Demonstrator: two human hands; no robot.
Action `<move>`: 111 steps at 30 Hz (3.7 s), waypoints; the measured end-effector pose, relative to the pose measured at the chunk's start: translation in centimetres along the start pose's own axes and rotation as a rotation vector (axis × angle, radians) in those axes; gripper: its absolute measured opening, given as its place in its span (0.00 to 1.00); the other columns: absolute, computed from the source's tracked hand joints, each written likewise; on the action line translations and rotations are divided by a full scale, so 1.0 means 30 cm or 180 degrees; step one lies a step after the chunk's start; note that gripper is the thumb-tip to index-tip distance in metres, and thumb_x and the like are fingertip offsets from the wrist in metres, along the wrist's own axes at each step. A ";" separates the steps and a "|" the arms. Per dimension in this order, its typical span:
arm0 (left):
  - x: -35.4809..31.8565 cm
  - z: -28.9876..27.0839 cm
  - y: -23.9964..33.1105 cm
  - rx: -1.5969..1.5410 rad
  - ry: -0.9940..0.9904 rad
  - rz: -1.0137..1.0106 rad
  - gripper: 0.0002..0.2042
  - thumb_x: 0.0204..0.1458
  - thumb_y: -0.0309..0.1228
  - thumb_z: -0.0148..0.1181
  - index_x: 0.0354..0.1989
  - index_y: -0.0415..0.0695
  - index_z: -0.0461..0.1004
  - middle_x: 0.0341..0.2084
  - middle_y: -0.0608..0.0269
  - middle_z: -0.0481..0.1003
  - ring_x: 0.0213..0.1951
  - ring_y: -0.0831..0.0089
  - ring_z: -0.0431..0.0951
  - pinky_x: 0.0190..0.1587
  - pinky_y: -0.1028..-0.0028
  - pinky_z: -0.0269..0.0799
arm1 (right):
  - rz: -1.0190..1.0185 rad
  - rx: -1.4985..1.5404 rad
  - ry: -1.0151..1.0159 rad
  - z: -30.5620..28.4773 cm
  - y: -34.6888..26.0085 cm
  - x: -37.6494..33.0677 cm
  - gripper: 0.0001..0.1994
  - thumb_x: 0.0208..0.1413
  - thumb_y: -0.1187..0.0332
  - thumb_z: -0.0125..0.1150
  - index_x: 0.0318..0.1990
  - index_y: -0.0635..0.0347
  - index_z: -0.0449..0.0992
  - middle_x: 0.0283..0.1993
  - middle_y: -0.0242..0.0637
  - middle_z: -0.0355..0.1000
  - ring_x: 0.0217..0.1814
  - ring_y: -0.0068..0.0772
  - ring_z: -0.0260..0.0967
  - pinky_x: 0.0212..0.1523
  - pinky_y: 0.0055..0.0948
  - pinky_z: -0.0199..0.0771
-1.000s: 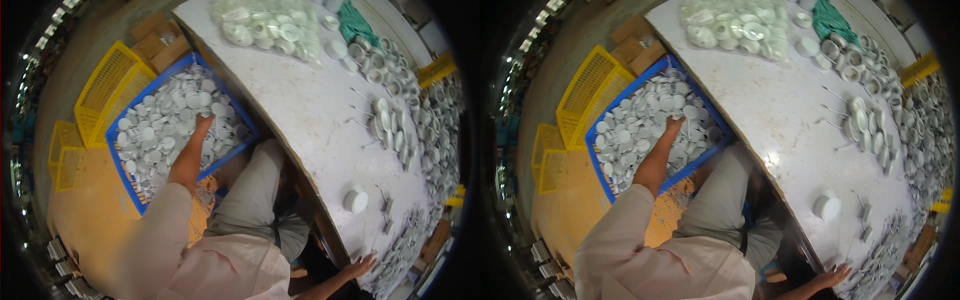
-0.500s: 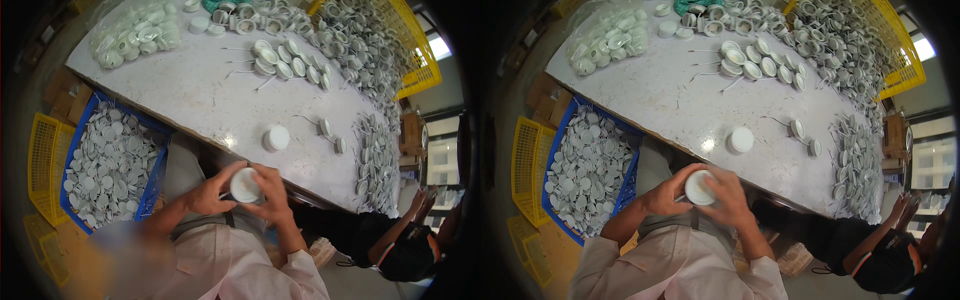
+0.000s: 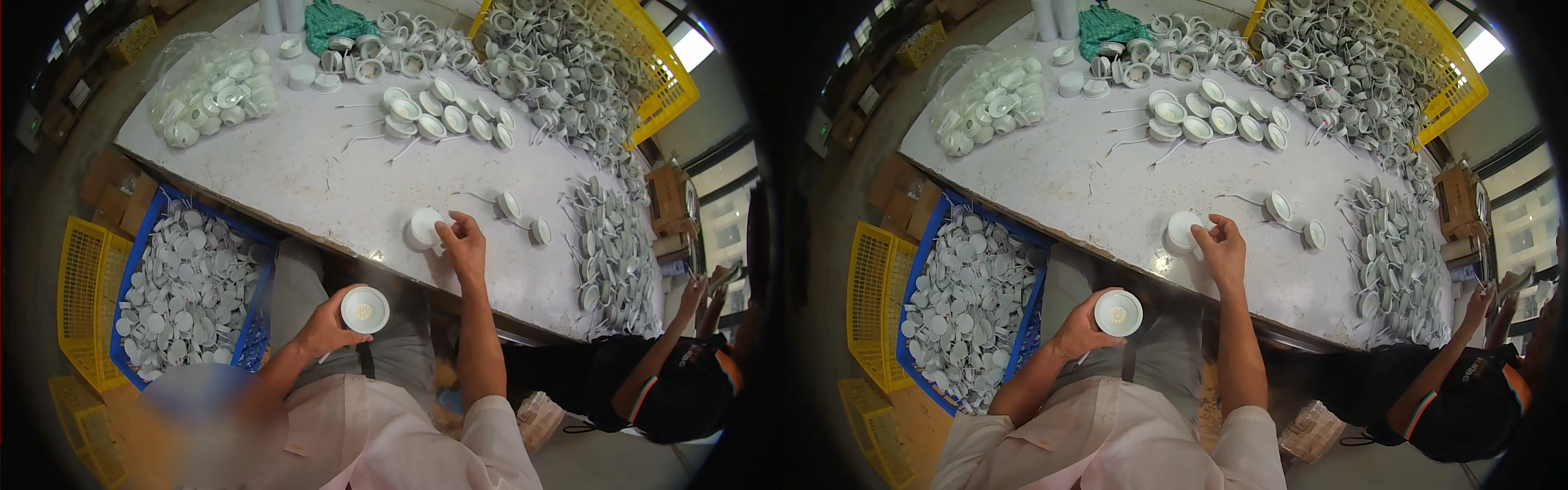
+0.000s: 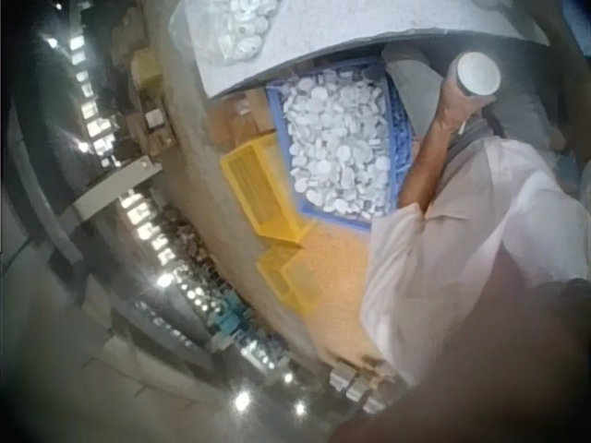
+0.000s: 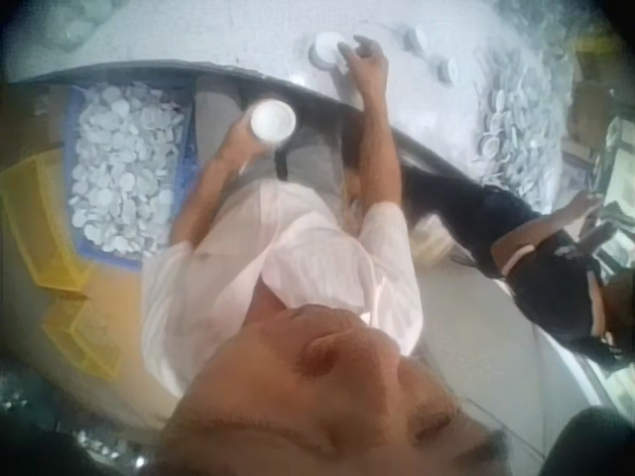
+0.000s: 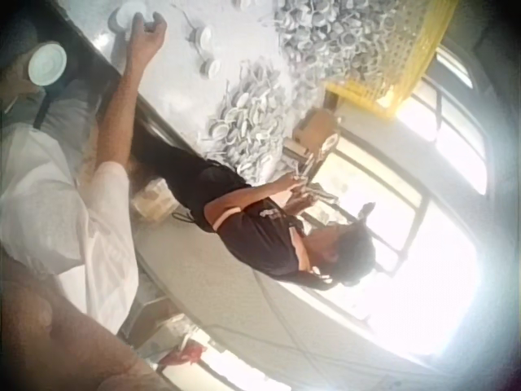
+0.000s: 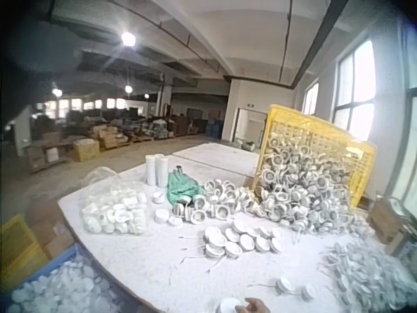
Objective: Assembling LED light components by placing circular lenses into plastic housings.
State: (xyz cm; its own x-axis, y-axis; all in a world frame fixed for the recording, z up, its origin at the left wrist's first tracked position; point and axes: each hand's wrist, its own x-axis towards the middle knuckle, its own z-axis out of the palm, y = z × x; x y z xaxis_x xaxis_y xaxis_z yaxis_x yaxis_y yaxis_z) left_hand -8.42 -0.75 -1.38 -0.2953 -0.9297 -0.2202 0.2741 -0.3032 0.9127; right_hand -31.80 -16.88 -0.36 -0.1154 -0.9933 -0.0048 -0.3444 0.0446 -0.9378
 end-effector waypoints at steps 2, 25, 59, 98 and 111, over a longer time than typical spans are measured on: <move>0.001 0.001 -0.001 0.0041 -0.0001 0.0007 0.39 0.37 0.14 0.66 0.61 0.38 0.54 0.50 0.60 0.67 0.53 0.73 0.68 0.54 0.71 0.69 | 0.0182 0.0025 -0.0206 0.022 0.012 0.021 0.16 0.48 0.67 0.65 0.43 0.67 0.74 0.25 0.27 0.66 0.25 0.17 0.63 0.26 0.19 0.64; 0.028 0.001 -0.045 -0.0184 -0.0027 -0.0092 0.36 0.39 0.15 0.65 0.59 0.38 0.56 0.48 0.60 0.69 0.49 0.71 0.71 0.49 0.68 0.74 | 0.0251 0.0655 0.0277 0.032 0.037 -0.006 0.13 0.51 0.67 0.64 0.41 0.67 0.77 0.31 0.32 0.74 0.30 0.17 0.67 0.31 0.18 0.67; 0.109 0.063 0.006 0.0812 0.0419 0.0340 0.39 0.38 0.18 0.65 0.62 0.40 0.53 0.53 0.59 0.66 0.55 0.72 0.67 0.57 0.72 0.64 | 0.1420 0.1905 -0.0728 0.050 0.017 -0.372 0.06 0.52 0.74 0.61 0.36 0.62 0.71 0.25 0.28 0.69 0.19 0.14 0.61 0.18 0.14 0.61; 0.118 0.038 -0.085 0.0789 0.1243 0.0320 0.16 0.56 0.36 0.56 0.48 0.38 0.70 0.36 0.61 0.76 0.39 0.76 0.75 0.43 0.75 0.72 | 0.1139 0.1205 -0.0968 0.178 -0.003 -0.428 0.11 0.53 0.71 0.61 0.33 0.59 0.62 0.23 0.28 0.65 0.20 0.13 0.60 0.19 0.14 0.60; 0.018 -0.272 -0.130 -0.0131 0.2773 0.0577 0.15 0.56 0.34 0.53 0.49 0.40 0.71 0.36 0.60 0.76 0.38 0.77 0.74 0.41 0.76 0.72 | 0.0135 0.0700 0.0627 0.041 0.047 -0.399 0.11 0.53 0.78 0.58 0.44 0.64 0.71 0.38 0.33 0.69 0.34 0.20 0.64 0.34 0.18 0.68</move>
State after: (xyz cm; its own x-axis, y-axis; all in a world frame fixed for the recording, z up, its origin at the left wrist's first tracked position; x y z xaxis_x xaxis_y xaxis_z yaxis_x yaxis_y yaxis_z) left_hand -2.16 -1.79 -7.87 0.5519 -0.7881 -0.2726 0.2867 -0.1277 0.9495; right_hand -29.76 -5.06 -2.04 -0.3114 -0.9503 0.0018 -0.1279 0.0400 -0.9910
